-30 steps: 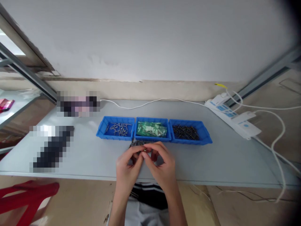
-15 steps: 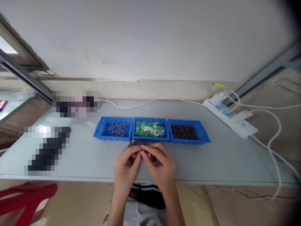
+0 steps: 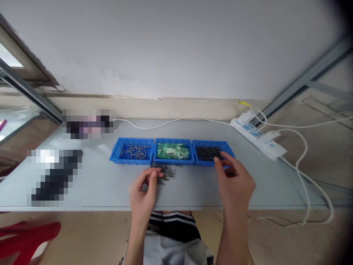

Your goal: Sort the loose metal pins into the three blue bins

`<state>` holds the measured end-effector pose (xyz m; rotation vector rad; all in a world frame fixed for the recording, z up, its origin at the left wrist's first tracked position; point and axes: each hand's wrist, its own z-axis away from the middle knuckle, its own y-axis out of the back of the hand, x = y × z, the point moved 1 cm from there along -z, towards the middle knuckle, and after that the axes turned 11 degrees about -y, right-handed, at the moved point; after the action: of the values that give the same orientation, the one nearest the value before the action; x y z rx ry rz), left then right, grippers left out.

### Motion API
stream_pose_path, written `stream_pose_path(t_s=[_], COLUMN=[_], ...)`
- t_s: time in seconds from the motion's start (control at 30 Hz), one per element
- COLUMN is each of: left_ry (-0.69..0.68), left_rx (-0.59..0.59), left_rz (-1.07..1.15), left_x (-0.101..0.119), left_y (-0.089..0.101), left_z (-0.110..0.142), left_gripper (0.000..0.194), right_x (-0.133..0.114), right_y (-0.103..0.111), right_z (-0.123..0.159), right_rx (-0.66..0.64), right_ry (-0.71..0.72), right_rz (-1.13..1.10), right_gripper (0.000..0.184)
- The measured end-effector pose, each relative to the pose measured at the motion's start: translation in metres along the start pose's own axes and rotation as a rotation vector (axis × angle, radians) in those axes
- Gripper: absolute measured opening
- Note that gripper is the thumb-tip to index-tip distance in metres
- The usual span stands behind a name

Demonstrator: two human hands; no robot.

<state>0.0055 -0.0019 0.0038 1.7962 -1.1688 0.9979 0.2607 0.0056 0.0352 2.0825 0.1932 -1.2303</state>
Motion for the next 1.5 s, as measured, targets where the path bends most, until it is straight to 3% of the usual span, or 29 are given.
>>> stream_pose_path(t_s=[0.07, 0.2, 0.27, 0.47, 0.67, 0.9, 1.07, 1.17, 1.3, 1.5], left_ry=[0.014, 0.018, 0.016, 0.024, 0.019, -0.01, -0.161, -0.226, -0.176, -0.119], left_rx=[0.008, 0.031, 0.033, 0.023, 0.013, -0.014, -0.249, -0.331, -0.285, -0.239], left_rz=[0.003, -0.003, -0.007, 0.007, 0.017, 0.001, -0.025, -0.008, 0.013, 0.017], left_x=[0.001, 0.002, 0.002, 0.004, 0.004, 0.009, 0.009, 0.007, 0.006, 0.008], left_y=[0.0, 0.0, 0.0, 0.0, -0.001, -0.003, -0.009, -0.01, -0.008, -0.007], left_z=[0.001, 0.001, 0.001, 0.0, 0.001, 0.001, 0.002, 0.003, 0.001, -0.001], left_gripper=[0.035, 0.038, 0.039, 0.043, 0.037, 0.032, 0.016, 0.02, 0.012, 0.01], right_x=[0.005, 0.0, -0.003, -0.003, -0.002, -0.004, -0.024, -0.034, -0.038, -0.038], right_y=[-0.003, -0.024, -0.035, -0.05, -0.047, -0.041, -0.031, -0.029, -0.031, -0.038], right_z=[0.018, 0.053, 0.06, 0.062, 0.063, 0.062, 0.067, 0.072, 0.076, 0.079], right_rx=[-0.113, -0.582, -0.681, -0.649, -0.634, -0.598, -0.562, -0.551, -0.575, -0.603], right_ry=[-0.006, 0.149, 0.204, 0.277, 0.219, 0.189, 0.248, 0.302, 0.335, 0.233], right_rz=[-0.039, -0.059, -0.008, 0.076, 0.022, -0.071, -0.236, -0.33, -0.415, -0.509], right_gripper=[0.034, 0.025, 0.027, 0.026, 0.017, 0.021, 0.011, 0.009, 0.009, 0.012])
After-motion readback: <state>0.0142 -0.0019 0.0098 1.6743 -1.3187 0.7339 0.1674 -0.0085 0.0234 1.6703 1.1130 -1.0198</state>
